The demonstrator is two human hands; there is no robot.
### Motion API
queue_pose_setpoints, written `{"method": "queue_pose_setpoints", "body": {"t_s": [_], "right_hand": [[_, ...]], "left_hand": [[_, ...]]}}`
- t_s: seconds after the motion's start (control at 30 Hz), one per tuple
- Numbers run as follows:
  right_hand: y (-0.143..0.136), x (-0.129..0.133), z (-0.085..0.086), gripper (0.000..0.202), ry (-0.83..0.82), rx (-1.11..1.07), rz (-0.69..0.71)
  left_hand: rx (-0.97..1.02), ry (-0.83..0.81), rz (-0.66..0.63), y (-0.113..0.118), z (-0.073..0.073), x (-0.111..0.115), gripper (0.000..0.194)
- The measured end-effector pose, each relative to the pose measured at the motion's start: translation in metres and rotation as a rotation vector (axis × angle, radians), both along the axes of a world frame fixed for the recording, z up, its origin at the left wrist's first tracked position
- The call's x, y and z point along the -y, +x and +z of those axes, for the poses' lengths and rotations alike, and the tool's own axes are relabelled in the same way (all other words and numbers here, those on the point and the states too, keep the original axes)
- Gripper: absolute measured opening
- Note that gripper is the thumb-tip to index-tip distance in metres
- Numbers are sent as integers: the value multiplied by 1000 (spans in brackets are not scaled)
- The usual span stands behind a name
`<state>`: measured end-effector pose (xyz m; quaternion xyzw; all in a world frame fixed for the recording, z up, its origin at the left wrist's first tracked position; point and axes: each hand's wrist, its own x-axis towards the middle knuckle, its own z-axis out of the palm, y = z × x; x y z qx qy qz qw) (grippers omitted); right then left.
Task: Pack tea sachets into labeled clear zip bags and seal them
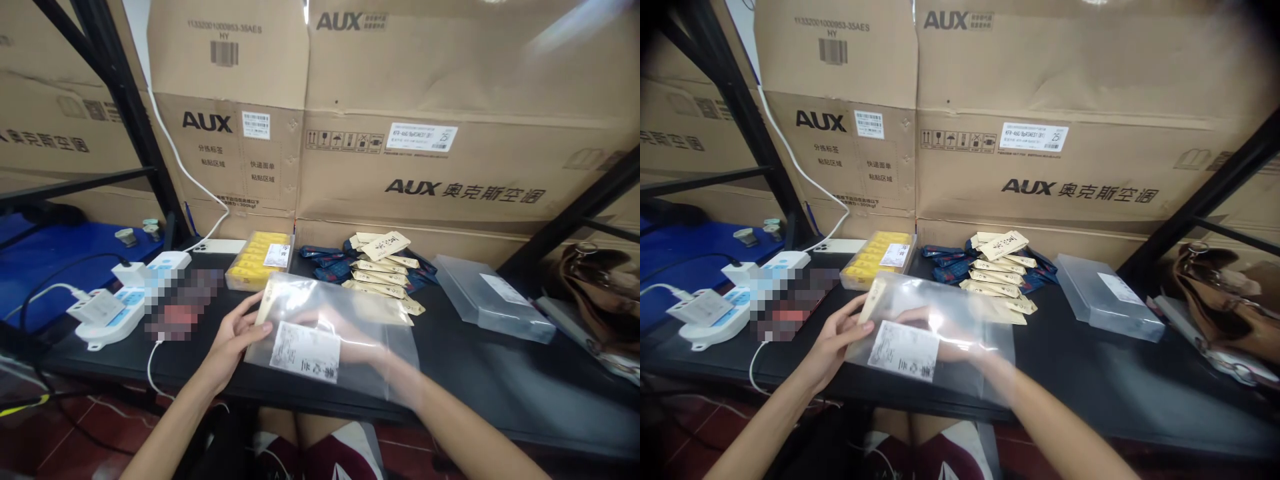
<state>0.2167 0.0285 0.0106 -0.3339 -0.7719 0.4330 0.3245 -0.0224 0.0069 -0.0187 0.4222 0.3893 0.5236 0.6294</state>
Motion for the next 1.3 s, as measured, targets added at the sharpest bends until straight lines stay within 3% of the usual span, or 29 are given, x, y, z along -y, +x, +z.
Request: {"method": "queue_pose_setpoints", "body": {"t_s": [0.1,0.2,0.23,0.27,0.33,0.4,0.63,0.8,1.03,1.13,1.2,1.3], "right_hand": [[49,-9,19,35,39,-26,-81],[108,-15,17,25,355,-166,-688],[125,-14,11,20,457,-165,-825],[139,-13,4,15,540,-111,-871],[155,-7,-11,8,690,84,-777],[155,-1,-22,15,805,253,-621],[112,8,-30,16,964,480,-386],[107,22,-33,25,890,341,-232],[97,28,-31,38,796,473,-210],[90,38,-27,60,785,408,-5],[90,49,-23,64,781,373,121],[102,65,-22,58,704,351,84]], "left_hand": [[103,-29,170,-1,3,-2,79],[180,-18,275,-1,5,-2,71],[193,-20,284,-1,6,-2,69],[198,-25,285,-1,6,-2,67],[188,-43,288,-1,6,-2,64],[174,-55,302,0,5,-2,63],[125,-94,312,-1,3,-2,54],[118,-118,316,-1,3,-1,52],[147,-94,292,-1,2,-1,58],[168,-85,295,-1,2,-1,58],[184,-77,307,-1,2,-1,58],[205,-70,333,-1,1,-3,59]]}}
